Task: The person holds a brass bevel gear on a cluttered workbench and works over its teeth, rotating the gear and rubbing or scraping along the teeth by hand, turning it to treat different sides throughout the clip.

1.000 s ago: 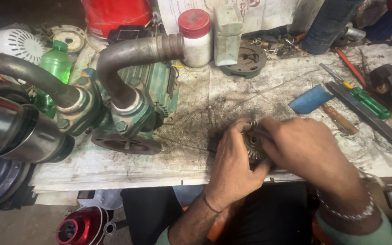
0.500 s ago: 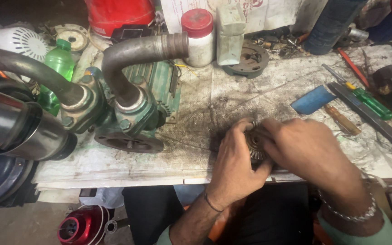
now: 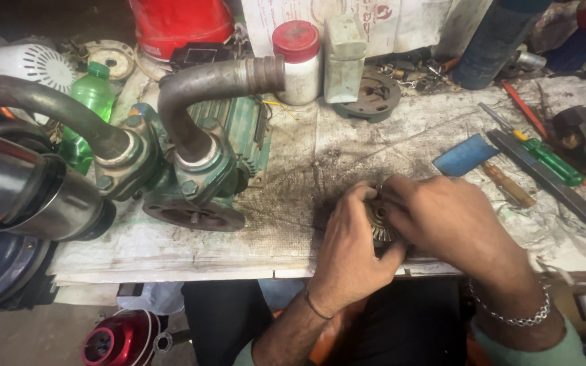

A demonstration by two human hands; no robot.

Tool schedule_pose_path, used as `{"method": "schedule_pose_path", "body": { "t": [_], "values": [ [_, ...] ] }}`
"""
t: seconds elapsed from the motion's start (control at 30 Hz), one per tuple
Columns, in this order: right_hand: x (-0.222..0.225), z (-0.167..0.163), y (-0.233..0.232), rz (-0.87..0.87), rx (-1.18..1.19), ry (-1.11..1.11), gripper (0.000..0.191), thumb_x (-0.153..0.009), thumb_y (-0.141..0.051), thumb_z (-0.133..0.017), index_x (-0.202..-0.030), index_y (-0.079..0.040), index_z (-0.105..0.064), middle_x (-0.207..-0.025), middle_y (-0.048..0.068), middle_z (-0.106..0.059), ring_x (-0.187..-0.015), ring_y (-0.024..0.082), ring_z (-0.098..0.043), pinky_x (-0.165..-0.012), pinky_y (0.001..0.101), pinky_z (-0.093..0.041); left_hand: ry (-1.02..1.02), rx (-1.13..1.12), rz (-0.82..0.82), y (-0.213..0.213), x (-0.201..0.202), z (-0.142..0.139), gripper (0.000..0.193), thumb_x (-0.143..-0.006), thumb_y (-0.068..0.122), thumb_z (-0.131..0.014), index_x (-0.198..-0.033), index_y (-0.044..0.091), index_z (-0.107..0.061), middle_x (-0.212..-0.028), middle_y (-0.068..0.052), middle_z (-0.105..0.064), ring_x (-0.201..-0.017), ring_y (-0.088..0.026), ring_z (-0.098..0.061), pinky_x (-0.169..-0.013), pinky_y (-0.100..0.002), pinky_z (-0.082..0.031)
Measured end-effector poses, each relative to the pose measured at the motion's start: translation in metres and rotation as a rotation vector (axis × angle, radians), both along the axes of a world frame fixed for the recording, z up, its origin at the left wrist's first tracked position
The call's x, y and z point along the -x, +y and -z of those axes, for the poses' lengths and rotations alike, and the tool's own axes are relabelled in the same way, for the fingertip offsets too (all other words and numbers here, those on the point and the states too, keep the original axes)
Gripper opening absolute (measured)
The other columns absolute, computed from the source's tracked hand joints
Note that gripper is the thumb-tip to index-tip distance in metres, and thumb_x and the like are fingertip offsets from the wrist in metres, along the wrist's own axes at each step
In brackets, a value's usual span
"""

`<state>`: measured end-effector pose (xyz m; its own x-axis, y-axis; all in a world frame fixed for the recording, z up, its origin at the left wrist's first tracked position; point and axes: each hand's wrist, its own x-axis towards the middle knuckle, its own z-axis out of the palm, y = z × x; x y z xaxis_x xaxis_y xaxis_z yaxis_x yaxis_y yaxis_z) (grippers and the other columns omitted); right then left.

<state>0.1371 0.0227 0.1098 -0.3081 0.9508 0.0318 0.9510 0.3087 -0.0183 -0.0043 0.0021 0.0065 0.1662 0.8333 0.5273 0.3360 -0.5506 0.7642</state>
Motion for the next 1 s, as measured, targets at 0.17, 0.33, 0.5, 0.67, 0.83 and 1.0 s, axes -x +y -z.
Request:
{"method": "schedule_pose_path", "body": {
  "t": [0.17, 0.33, 0.5, 0.67, 0.83, 1.0],
  "values": [
    [0.0016, -0.0014, -0.0012, 0.046, 0.039, -0.037, 0.028, -0.085, -0.038, -0.071, -0.104, -0.018, -0.070, -0.070, 0.015, -0.072, -0.071, 0.039, -0.072, -0.064, 0.0517, -0.056, 0.000, 0.035, 0.007, -0.0001, 0.0000, -0.0003, 0.081, -0.079, 0.019, -0.080, -0.144, -0.006, -0.038, -0.145, -0.029, -0.051, -0.139, -0.044, -0.050, -0.118, -0.049, -0.039],
    [0.0030, -0.0010, -0.0002, 0.024, 0.026, 0.009, 0.029, -0.086, -0.035, -0.069, -0.108, -0.017, -0.070, -0.070, 0.015, -0.073, -0.068, 0.039, -0.071, -0.062, 0.0516, -0.056, 0.004, 0.028, 0.017, 0.0008, 0.0003, 0.0000, 0.078, -0.080, 0.018, -0.080, -0.141, -0.006, -0.038, -0.146, -0.029, -0.049, -0.140, -0.043, -0.050, -0.119, -0.049, -0.039],
    [0.0015, -0.0020, -0.0013, 0.055, 0.041, -0.030, 0.029, -0.083, -0.039, -0.071, -0.103, -0.018, -0.071, -0.070, 0.016, -0.072, -0.070, 0.040, -0.072, -0.063, 0.0522, -0.057, 0.004, 0.011, 0.000, 0.0000, -0.0004, 0.0006, 0.082, -0.078, 0.018, -0.081, -0.143, -0.006, -0.038, -0.146, -0.029, -0.050, -0.140, -0.043, -0.050, -0.119, -0.049, -0.039],
    [0.0018, -0.0015, -0.0002, 0.063, 0.049, -0.037, 0.027, -0.086, -0.036, -0.067, -0.103, -0.016, -0.069, -0.069, 0.016, -0.072, -0.071, 0.040, -0.071, -0.063, 0.0526, -0.056, -0.004, 0.019, 0.001, -0.0001, -0.0010, 0.0008, 0.077, -0.079, 0.019, -0.081, -0.139, -0.005, -0.040, -0.147, -0.028, -0.050, -0.140, -0.043, -0.050, -0.119, -0.048, -0.039],
    [0.0000, -0.0039, -0.0010, 0.030, 0.050, -0.034, 0.028, -0.082, -0.037, -0.071, -0.101, -0.016, -0.071, -0.069, 0.016, -0.072, -0.070, 0.040, -0.071, -0.063, 0.0524, -0.056, -0.007, 0.000, -0.009, -0.0004, -0.0007, 0.0009, 0.079, -0.079, 0.018, -0.081, -0.142, -0.005, -0.040, -0.146, -0.027, -0.051, -0.140, -0.042, -0.050, -0.119, -0.048, -0.039],
    [0.0007, -0.0013, 0.0024, 0.015, 0.019, 0.048, 0.027, -0.085, -0.036, -0.070, -0.104, -0.016, -0.071, -0.073, 0.015, -0.073, -0.070, 0.040, -0.071, -0.063, 0.0523, -0.055, -0.001, 0.017, 0.009, 0.0006, -0.0001, 0.0010, 0.078, -0.078, 0.019, -0.080, -0.140, -0.006, -0.038, -0.146, -0.028, -0.050, -0.140, -0.042, -0.050, -0.118, -0.048, -0.039]
  ]
}}
